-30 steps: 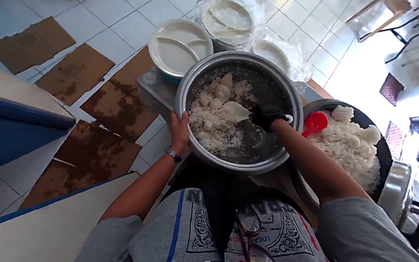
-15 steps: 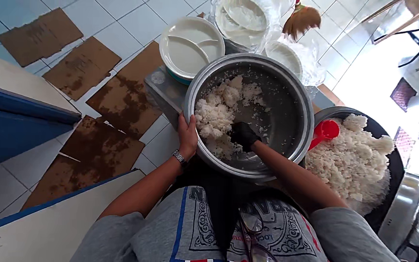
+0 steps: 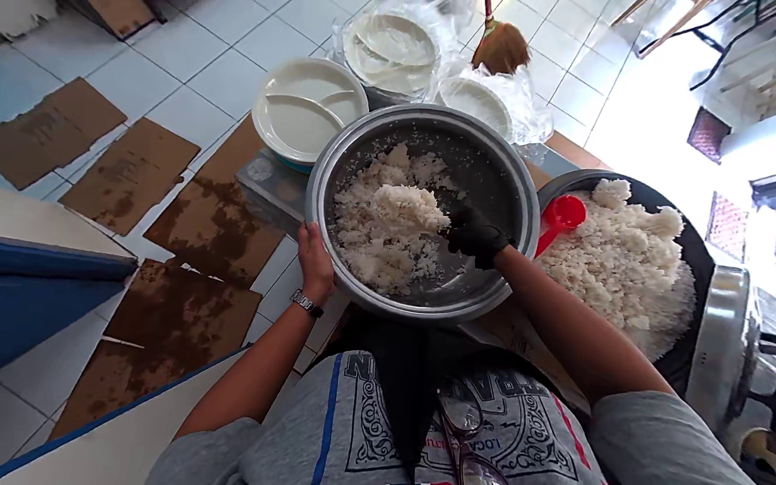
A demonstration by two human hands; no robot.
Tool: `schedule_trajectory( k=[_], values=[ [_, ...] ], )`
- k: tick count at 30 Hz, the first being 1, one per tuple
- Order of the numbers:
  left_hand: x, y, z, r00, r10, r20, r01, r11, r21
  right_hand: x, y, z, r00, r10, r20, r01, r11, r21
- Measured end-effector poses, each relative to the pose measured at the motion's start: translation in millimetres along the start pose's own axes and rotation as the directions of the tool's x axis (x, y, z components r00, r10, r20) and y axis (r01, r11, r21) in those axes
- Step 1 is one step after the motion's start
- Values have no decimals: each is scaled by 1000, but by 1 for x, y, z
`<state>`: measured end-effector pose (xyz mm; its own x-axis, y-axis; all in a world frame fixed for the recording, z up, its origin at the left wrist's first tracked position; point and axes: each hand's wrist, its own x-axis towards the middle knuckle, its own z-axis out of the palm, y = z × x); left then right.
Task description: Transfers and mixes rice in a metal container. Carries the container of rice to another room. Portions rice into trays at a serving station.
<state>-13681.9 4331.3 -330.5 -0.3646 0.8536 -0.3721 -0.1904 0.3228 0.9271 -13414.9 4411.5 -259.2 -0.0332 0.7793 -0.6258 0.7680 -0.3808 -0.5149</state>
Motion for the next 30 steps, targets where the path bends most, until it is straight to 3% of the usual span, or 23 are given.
schedule_trajectory(
  k=[9,15,20,27,30],
  values=[
    [3,0,6,999,21,-42,-21,1000,3,-22,1,-14,999,34,31,-35,999,7],
    [4,1,8,996,57,-68,-56,998,16,-62,13,-60,995,47,-90,-37,994,106],
    [2,6,14,992,95,-79,-88,993,78,-116,64,-103,965,51,-258,19,965,262],
    [2,6,16,990,111,-85,-102,990,99,-171,165,-128,815,375,-442,-123,857,500],
    [1,7,17,990,104,-96,-90,987,135,-174,207,-126,787,458,-414,-161,799,579]
  ],
)
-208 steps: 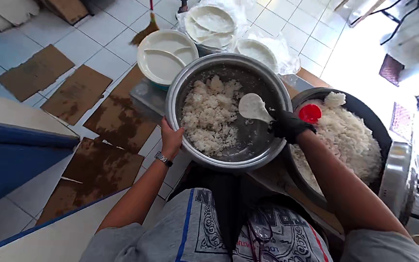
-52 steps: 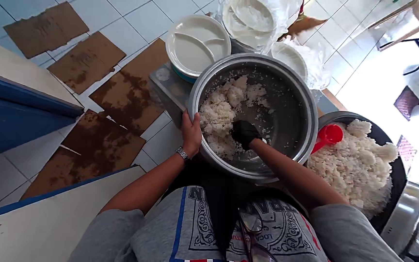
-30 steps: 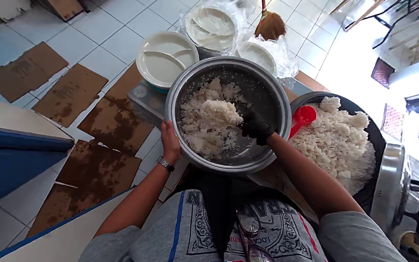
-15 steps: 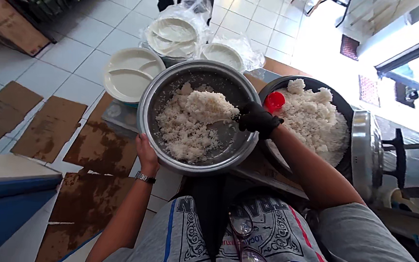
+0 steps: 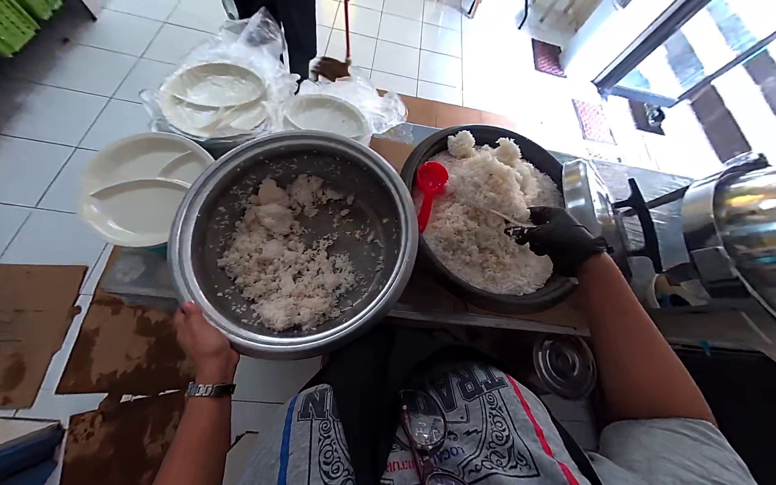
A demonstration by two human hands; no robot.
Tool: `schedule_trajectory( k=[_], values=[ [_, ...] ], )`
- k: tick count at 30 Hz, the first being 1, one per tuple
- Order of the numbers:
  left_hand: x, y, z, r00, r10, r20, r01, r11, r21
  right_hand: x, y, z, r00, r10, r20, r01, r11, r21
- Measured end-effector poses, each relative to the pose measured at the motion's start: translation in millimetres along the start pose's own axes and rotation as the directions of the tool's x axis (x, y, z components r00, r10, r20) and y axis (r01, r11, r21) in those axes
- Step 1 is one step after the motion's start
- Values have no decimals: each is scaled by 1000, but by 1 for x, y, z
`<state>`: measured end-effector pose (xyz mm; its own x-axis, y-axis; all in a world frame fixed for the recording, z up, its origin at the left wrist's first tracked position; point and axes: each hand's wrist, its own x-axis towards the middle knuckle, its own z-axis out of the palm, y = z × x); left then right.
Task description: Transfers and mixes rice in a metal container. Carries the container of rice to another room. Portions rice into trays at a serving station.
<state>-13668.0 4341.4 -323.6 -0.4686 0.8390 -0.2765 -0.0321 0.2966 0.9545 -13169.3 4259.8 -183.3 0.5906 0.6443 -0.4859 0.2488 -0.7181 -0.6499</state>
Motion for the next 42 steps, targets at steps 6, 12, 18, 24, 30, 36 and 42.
schedule_trajectory(
  k=[6,12,18,24,30,36,42],
  values=[
    [0,-2,-1,1000,9,-2,-9,998,63,25,38,-16,932,-79,353,-37,949,312],
    [-4,1,0,1000,30,1,-30,997,71,34,59,-11,801,-267,535,-145,781,608],
    [-2,-2,-1,1000,24,-9,-24,1000,19,34,60,-6,602,-575,554,-139,607,782],
    [-3,0,-1,1000,11,-6,-11,999,40,24,19,0,836,-373,402,63,793,606],
    [-7,0,-4,999,-23,-43,24,999,32,5,-59,45,880,-392,267,314,904,290],
    [0,-7,-12,997,-73,38,72,997,25,-5,-134,167,868,-196,457,334,910,-244],
    [6,-8,-16,989,-126,78,127,992,-3,48,-167,259,899,-140,414,437,261,-861]
  ],
)
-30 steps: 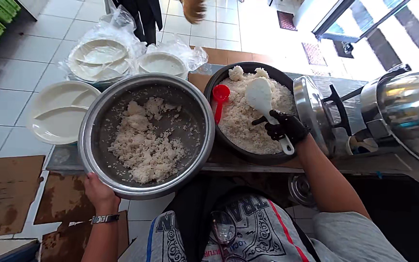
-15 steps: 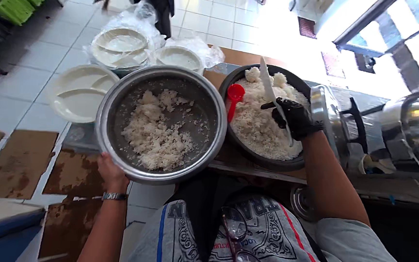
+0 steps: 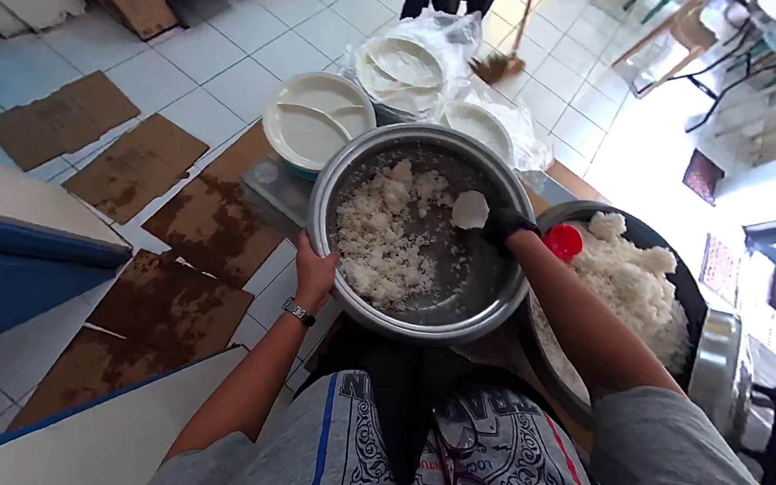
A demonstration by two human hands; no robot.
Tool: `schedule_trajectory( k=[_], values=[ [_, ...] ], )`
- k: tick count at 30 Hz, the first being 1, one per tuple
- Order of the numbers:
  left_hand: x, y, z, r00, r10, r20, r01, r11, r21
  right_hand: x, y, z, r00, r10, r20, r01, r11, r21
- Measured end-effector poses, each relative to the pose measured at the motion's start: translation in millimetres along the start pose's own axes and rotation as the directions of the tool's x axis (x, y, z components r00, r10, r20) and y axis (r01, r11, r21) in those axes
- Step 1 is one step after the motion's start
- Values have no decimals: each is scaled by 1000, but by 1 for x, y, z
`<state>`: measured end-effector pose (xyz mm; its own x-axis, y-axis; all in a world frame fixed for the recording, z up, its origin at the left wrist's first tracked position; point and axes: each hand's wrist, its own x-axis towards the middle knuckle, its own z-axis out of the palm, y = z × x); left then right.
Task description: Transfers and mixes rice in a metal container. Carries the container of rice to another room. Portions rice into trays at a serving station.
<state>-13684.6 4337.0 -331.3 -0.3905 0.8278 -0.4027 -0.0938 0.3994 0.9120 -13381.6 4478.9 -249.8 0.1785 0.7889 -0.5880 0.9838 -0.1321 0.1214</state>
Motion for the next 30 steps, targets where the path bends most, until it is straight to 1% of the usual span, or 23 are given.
schedule_trajectory(
  k=[2,3,5,8,11,14,18,20,25,27,30],
  values=[
    [3,2,-1,1000,-4,26,4,1000,7,20,-17,-6,1000,-19,3,19,1000,2],
    [5,3,-1,999,-10,37,9,1000,12,32,-25,-6,999,-54,4,54,998,39],
    [5,4,-2,999,-12,53,11,1000,24,54,-41,2,989,-148,7,147,984,105],
    [6,4,-3,998,-18,57,16,999,31,72,-71,22,959,-284,-10,281,941,187],
    [7,2,-4,998,-10,61,7,999,35,70,-93,44,928,-371,-12,369,919,138],
    [6,1,-2,998,-2,55,0,999,35,50,-103,65,929,-369,19,358,912,202],
    [5,0,2,1000,5,18,-6,998,60,18,-111,87,903,-422,82,399,894,205],
    [3,-1,4,1000,17,7,-17,999,43,8,-109,98,895,-437,90,398,874,280],
    [1,-7,5,997,79,5,-78,990,-119,-12,-100,100,877,-428,220,266,811,522],
    [0,-9,4,996,89,9,-87,987,-138,-19,-94,98,880,-417,227,216,777,591],
    [-3,-9,5,995,100,1,-98,982,-163,-25,-81,92,878,-421,228,183,736,652]
  ],
)
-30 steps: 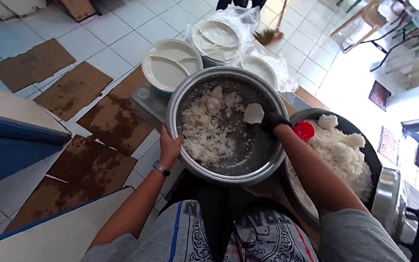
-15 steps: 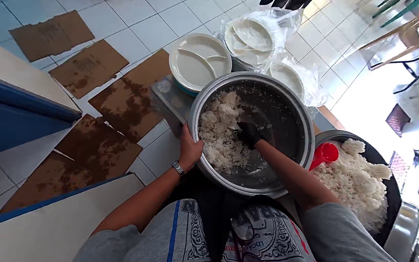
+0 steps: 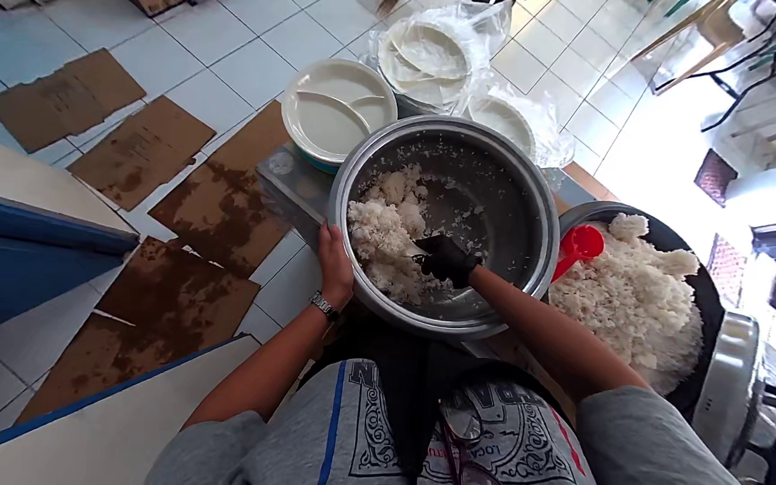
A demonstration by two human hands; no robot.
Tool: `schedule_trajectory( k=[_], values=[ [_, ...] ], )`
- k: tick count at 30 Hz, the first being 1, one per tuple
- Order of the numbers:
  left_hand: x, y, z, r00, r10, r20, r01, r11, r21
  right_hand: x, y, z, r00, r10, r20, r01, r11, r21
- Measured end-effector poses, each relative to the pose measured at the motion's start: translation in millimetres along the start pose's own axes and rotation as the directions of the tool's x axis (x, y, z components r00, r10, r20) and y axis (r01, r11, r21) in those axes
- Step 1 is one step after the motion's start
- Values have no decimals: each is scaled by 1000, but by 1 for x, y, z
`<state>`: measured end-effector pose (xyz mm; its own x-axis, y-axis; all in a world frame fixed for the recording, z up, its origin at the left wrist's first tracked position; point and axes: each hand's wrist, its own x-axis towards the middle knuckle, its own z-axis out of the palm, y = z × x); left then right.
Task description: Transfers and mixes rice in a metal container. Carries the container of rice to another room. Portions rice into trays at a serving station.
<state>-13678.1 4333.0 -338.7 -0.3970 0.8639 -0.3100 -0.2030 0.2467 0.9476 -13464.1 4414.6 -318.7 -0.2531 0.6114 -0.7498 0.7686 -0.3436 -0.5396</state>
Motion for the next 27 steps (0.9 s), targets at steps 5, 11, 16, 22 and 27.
schedule_trajectory(
  k=[5,11,16,22,27],
  values=[
    [0,-5,1,1000,5,-29,-6,1000,-11,-29,7,-22,999,-32,-44,36,994,106],
    [1,-2,4,999,-25,-43,25,1000,-5,-79,14,-48,984,-50,-170,91,966,242],
    [2,5,6,999,6,-54,-4,1000,26,-135,19,-74,959,19,-284,69,953,296],
    [-1,11,12,998,46,-50,-39,989,142,-214,78,-103,896,111,-431,103,891,442],
    [-5,14,15,996,69,-52,-60,984,170,-279,155,-112,732,331,-595,142,780,610]
  ],
)
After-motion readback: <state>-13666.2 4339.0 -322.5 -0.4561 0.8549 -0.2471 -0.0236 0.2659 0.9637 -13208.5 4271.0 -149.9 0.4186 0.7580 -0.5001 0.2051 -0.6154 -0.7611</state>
